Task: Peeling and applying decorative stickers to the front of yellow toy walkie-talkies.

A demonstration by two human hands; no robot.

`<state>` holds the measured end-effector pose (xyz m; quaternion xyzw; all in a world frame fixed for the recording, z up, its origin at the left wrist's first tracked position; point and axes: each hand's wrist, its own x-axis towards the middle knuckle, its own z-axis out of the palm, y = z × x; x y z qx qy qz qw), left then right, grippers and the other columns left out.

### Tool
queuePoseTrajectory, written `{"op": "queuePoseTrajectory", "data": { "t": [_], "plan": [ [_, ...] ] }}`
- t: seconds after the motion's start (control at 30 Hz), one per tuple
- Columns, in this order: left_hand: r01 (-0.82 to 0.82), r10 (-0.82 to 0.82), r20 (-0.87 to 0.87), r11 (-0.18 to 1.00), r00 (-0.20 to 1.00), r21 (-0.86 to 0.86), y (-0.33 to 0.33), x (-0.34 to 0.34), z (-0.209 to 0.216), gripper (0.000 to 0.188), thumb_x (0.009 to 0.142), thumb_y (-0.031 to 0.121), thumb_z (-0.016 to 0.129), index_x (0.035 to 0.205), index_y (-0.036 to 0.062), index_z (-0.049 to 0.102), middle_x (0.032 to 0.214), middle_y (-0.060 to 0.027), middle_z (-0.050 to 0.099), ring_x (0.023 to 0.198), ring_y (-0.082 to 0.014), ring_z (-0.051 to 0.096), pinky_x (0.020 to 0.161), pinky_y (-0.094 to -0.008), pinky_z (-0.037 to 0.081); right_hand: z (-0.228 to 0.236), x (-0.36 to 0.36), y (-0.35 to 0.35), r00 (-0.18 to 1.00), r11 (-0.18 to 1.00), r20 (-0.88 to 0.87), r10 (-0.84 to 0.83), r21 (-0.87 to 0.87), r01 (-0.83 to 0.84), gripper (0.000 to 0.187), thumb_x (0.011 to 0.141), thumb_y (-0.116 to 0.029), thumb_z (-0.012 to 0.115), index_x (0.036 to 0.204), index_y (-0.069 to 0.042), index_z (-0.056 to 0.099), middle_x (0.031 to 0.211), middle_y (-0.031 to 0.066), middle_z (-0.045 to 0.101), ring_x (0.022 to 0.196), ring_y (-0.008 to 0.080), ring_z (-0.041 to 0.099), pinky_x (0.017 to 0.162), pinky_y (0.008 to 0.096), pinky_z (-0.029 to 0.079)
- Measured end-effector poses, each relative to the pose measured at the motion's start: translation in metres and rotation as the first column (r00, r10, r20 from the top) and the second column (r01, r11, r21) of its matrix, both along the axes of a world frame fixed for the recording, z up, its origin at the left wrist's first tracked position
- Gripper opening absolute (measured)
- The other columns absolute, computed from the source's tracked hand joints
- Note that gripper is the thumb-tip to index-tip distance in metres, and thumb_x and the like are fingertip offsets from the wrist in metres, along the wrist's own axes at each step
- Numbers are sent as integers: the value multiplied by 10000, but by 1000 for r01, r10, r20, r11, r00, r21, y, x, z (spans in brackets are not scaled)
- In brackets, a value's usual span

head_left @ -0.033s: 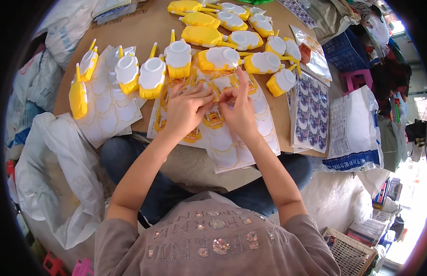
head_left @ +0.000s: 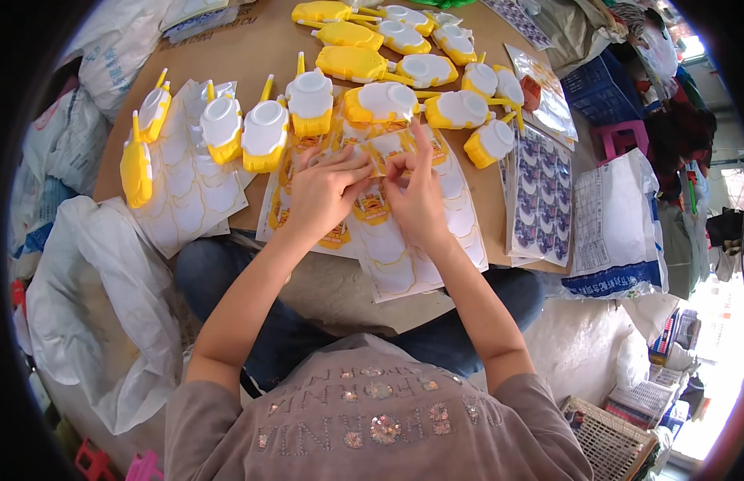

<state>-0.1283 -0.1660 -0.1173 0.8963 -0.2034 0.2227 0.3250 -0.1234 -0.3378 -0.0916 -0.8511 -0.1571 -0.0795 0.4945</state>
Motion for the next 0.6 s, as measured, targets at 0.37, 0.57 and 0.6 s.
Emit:
{"op": "queuePoseTrajectory", "data": {
  "t": [0.37,0.57,0.6],
  "plan": [
    [99,-51,-222,973,974,208,9,-19,11,706,753,440,755,1355,142,539,1458,-30,475,1384,-205,391,1133,-485,251,-6,-22,-12,924,880,371,92,-464,98,701,813,-9,631,1455,-89,364,887,-15,689,929,190,640,931,437,432],
    [147,-78,-309,967,948,208,12,-18,14,796,751,494,743,1408,134,475,1499,-29,419,1428,-219,310,1162,-508,172,8,-36,-8,964,971,261,52,-237,12,701,813,-14,622,1459,-145,383,972,-13,687,936,166,638,965,450,422],
    [152,-84,-306,967,948,206,10,-18,15,796,751,494,743,1408,134,475,1499,-29,419,1428,-219,310,1162,-508,172,6,-31,-9,963,971,264,48,-240,17,701,813,-14,622,1459,-145,383,972,-13,687,936,166,638,965,450,422]
  ]
}}
